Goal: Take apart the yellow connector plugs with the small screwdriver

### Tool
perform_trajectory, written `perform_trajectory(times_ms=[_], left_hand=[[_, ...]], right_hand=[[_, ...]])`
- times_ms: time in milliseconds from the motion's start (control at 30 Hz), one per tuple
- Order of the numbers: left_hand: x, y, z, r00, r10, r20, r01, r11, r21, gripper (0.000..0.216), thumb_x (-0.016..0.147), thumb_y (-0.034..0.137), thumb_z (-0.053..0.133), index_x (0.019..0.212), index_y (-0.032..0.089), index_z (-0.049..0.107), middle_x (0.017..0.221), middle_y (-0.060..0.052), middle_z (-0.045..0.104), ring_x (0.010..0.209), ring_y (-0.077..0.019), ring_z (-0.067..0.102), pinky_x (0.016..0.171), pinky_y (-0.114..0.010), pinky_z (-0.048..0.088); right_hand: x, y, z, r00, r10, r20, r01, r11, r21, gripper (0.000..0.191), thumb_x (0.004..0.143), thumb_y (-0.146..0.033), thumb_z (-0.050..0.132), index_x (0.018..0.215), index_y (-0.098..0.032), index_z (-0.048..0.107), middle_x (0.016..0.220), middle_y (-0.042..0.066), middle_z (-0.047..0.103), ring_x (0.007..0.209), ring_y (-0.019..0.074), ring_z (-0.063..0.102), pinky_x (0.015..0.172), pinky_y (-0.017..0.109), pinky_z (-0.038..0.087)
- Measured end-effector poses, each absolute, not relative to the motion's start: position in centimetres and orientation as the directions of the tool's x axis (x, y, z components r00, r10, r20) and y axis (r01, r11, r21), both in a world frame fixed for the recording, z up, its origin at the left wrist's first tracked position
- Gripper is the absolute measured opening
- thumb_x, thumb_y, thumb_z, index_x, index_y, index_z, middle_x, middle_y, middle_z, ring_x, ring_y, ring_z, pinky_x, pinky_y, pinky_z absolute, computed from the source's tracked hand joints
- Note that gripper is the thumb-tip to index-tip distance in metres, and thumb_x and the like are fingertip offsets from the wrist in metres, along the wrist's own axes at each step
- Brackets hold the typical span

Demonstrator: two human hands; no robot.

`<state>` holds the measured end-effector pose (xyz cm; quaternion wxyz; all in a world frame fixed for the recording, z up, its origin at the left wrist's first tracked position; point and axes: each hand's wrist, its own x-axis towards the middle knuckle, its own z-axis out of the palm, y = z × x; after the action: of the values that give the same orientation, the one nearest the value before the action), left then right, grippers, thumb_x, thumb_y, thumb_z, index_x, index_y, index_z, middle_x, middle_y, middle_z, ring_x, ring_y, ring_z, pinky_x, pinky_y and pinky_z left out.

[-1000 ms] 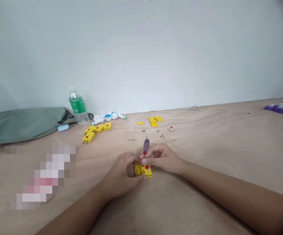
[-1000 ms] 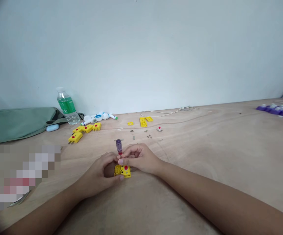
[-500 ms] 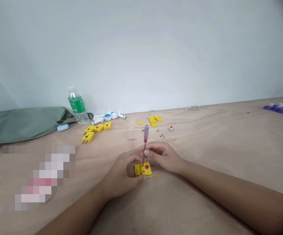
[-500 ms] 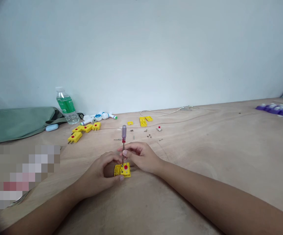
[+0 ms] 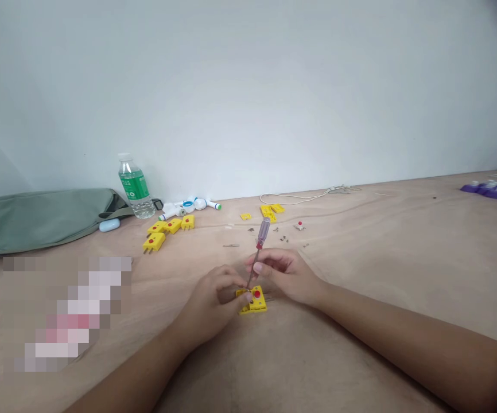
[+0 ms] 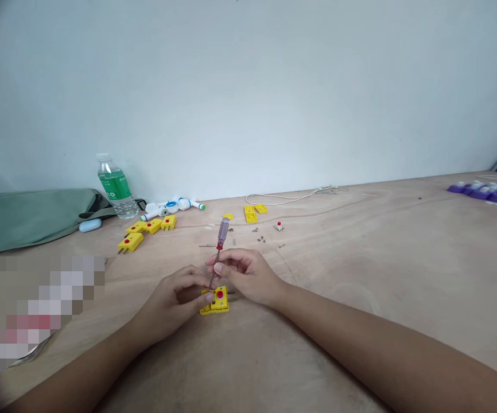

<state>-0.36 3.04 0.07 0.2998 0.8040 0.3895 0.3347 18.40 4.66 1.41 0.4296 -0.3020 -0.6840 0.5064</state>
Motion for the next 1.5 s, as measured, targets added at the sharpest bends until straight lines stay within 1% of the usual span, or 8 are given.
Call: perform_trajectory(times_ms=[267,433,567,800,900,1067,1400,1500], left_hand=[[-0.6,3.6,-0.4,0.406,0.883,0.238,0.375,-0.398,0.838,0.020,0.082,0.031,0.058,0.091,0.021,0.071,0.090,-0.005,0.065,0.084,-0.0168,0.062,0.076,-0.026,0.050],[-0.8,4.0,-0.4,0.351,0.918,0.183,0.318,-0.301,0.899,0.023,0.082,0.034,0.057,0.095,0.021,0.071,0.093,-0.004,0.066,0.090,-0.0183,0.061,0.081,-0.029,0.049],[-0.9,4.1,-0.4,0.393,0.901,0.187,0.282,-0.311,0.907,0.021,0.081,0.034,0.058,0.088,0.021,0.072,0.093,-0.004,0.067,0.090,-0.0192,0.061,0.081,-0.030,0.048],[-0.9,3.9,0.1,0.463,0.870,0.170,0.295,-0.332,0.896,0.029,0.087,0.037,0.048,0.087,0.021,0.073,0.093,-0.004,0.065,0.091,-0.0190,0.059,0.084,-0.030,0.045],[-0.8,3.6,0.3,0.451,0.879,0.156,0.315,-0.320,0.893,0.029,0.088,0.037,0.046,0.099,0.023,0.070,0.100,-0.004,0.062,0.099,-0.0194,0.057,0.090,-0.031,0.042],[-0.8,3.6,-0.1,0.391,0.912,0.122,0.376,-0.280,0.884,0.028,0.086,0.034,0.050,0.105,0.022,0.067,0.101,-0.004,0.061,0.100,-0.0195,0.056,0.089,-0.031,0.043],[-1.0,4.0,-0.5,0.406,0.906,0.123,0.381,-0.290,0.878,0.022,0.085,0.028,0.051,0.099,0.022,0.067,0.099,-0.004,0.060,0.098,-0.0189,0.057,0.087,-0.031,0.044],[-0.9,3.8,-0.4,0.406,0.905,0.128,0.395,-0.300,0.869,0.022,0.085,0.028,0.052,0.100,0.022,0.065,0.101,-0.004,0.059,0.099,-0.0193,0.056,0.088,-0.032,0.044]], right_hand=[[18.6,5.0,2.0,-0.282,0.869,0.408,0.000,0.425,-0.905,0.006,0.087,-0.023,0.047,0.090,-0.019,0.050,0.073,0.000,0.057,0.070,0.0123,0.057,0.071,0.030,0.047],[18.5,4.6,2.3,-0.461,0.707,0.536,0.314,0.695,-0.646,0.011,0.078,-0.013,0.051,0.087,-0.017,0.057,0.082,0.004,0.055,0.073,0.0137,0.053,0.067,0.027,0.044],[18.1,4.2,1.8,-0.511,0.622,0.593,0.313,0.777,-0.546,0.020,0.074,-0.018,0.062,0.093,-0.017,0.064,0.085,0.007,0.061,0.077,0.0160,0.057,0.067,0.027,0.047],[18.5,4.7,1.3,-0.553,0.566,0.611,0.322,0.822,-0.470,0.016,0.080,-0.019,0.056,0.090,-0.020,0.069,0.083,0.007,0.067,0.075,0.0143,0.062,0.066,0.025,0.050],[19.9,6.2,2.2,-0.545,0.645,0.536,0.483,0.764,-0.428,0.017,0.076,-0.014,0.056,0.083,-0.019,0.070,0.081,0.005,0.068,0.073,0.0143,0.061,0.066,0.024,0.048],[24.5,10.2,3.4,-0.334,0.852,0.402,0.778,0.490,-0.392,0.011,0.070,-0.022,0.061,0.071,-0.016,0.071,0.073,0.007,0.069,0.066,0.0176,0.058,0.061,0.028,0.042],[26.8,11.9,1.9,-0.197,0.938,0.286,0.807,0.321,-0.496,0.011,0.063,-0.024,0.063,0.067,-0.016,0.069,0.073,0.005,0.067,0.067,0.0168,0.055,0.061,0.027,0.040],[26.6,11.7,3.0,-0.153,0.945,0.290,0.770,0.298,-0.564,0.025,0.064,-0.034,0.067,0.082,-0.017,0.068,0.080,0.004,0.065,0.064,0.0143,0.053,0.059,0.026,0.041]])
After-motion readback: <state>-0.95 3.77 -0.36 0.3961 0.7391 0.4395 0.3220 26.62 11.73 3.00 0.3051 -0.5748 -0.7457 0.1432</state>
